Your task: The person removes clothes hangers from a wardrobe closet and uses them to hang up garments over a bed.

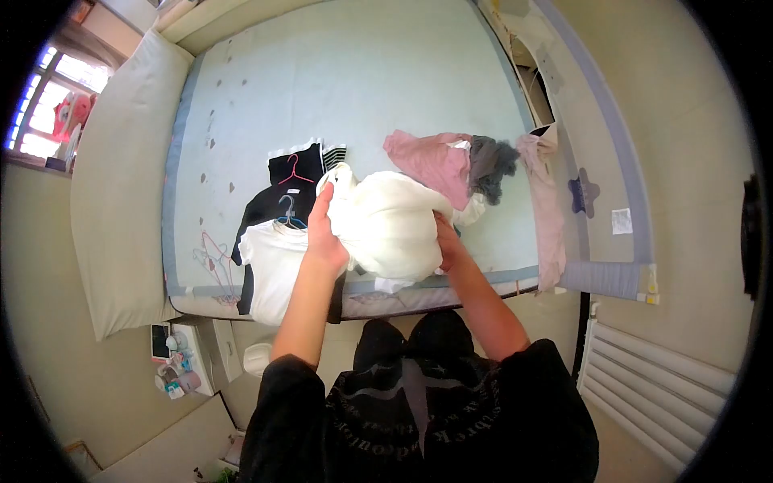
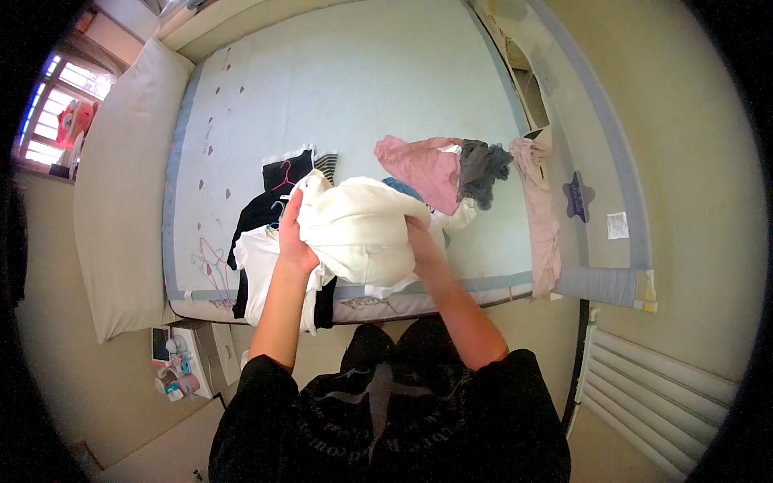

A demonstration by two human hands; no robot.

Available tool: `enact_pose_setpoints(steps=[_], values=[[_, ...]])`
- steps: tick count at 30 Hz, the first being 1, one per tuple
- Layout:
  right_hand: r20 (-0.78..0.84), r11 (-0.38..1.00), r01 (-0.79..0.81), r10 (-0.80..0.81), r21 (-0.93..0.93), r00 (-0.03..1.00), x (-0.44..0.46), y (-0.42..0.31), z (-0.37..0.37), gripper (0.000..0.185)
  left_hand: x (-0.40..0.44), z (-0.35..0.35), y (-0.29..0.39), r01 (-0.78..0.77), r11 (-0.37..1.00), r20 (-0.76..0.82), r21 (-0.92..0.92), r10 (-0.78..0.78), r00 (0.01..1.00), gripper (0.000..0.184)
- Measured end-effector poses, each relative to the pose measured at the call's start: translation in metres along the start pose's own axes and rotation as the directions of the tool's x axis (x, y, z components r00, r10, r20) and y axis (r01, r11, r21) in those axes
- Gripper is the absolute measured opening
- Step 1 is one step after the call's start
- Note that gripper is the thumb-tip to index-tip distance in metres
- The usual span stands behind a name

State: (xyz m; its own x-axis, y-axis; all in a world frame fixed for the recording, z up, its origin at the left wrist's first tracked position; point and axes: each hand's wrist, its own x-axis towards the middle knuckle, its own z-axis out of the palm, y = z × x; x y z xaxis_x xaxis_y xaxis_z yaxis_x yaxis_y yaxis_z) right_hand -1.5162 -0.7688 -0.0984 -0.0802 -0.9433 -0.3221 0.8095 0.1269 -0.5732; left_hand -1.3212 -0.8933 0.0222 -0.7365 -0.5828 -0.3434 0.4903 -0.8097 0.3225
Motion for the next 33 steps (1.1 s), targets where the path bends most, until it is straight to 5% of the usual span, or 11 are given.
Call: enact_pose_setpoints(steps=[1,4,7,10,13,16,20,22,26,28,33], values=[[0.011,0.993,0.086,-0.085,-0.075,0.996,-0.001,-0.005,0.001,0.037,0.0,-0.007,0.001,0.017,0.999,-0.02,0.028,-0.017,1.0,0.05],[-0.066,0.982,0.157,-0.151,0.107,0.986,0.001,-0.015,-0.02,0.019,0.003,-0.033,-0.003,0.066,0.993,-0.197,0.098,-0.046,0.979,0.046],[0.279,0.946,0.081,-0.174,0.314,0.945,0.0,-0.036,-0.029,0.009,0.0,-0.054,-0.016,0.089,0.991,-0.258,0.1,-0.061,0.964,0.049],[0.033,0.974,0.149,-0.157,0.173,0.987,-0.007,-0.03,-0.029,0.011,-0.002,-0.064,-0.029,0.102,0.992,-0.231,0.077,-0.082,0.969,0.048],[-0.416,0.995,-0.017,-0.026,-0.099,0.909,0.0,-0.006,-0.047,0.028,-0.006,-0.06,-0.035,0.089,0.995,-0.056,0.047,-0.086,0.995,0.052],[-0.418,0.978,-0.119,0.036,-0.173,0.908,-0.006,0.032,-0.073,0.049,-0.005,-0.069,-0.036,0.129,0.989,0.095,-0.075,-0.122,0.988,0.054],[-0.218,0.813,-0.034,-0.115,-0.582,0.969,-0.011,0.068,-0.079,0.064,-0.014,-0.05,-0.033,0.139,0.975,0.183,-0.176,-0.106,0.977,0.054],[-0.113,0.812,0.009,-0.093,-0.584,0.989,-0.011,0.071,-0.08,0.066,-0.012,-0.052,-0.027,0.112,0.986,0.115,-0.124,-0.098,0.989,0.055],[-0.223,0.891,-0.019,-0.093,-0.454,0.97,-0.024,0.03,-0.071,0.047,-0.003,-0.056,-0.005,0.08,0.996,-0.11,0.042,-0.075,0.991,0.049],[-0.343,0.932,-0.085,-0.045,-0.353,0.938,-0.029,0.008,-0.069,0.037,0.007,-0.064,-0.001,0.045,0.985,-0.245,0.166,-0.003,0.969,0.044],[-0.305,0.989,-0.056,0.012,-0.137,0.952,-0.051,-0.054,-0.032,0.036,0.014,-0.082,-0.017,0.135,0.88,-0.526,0.455,0.144,0.838,0.04]])
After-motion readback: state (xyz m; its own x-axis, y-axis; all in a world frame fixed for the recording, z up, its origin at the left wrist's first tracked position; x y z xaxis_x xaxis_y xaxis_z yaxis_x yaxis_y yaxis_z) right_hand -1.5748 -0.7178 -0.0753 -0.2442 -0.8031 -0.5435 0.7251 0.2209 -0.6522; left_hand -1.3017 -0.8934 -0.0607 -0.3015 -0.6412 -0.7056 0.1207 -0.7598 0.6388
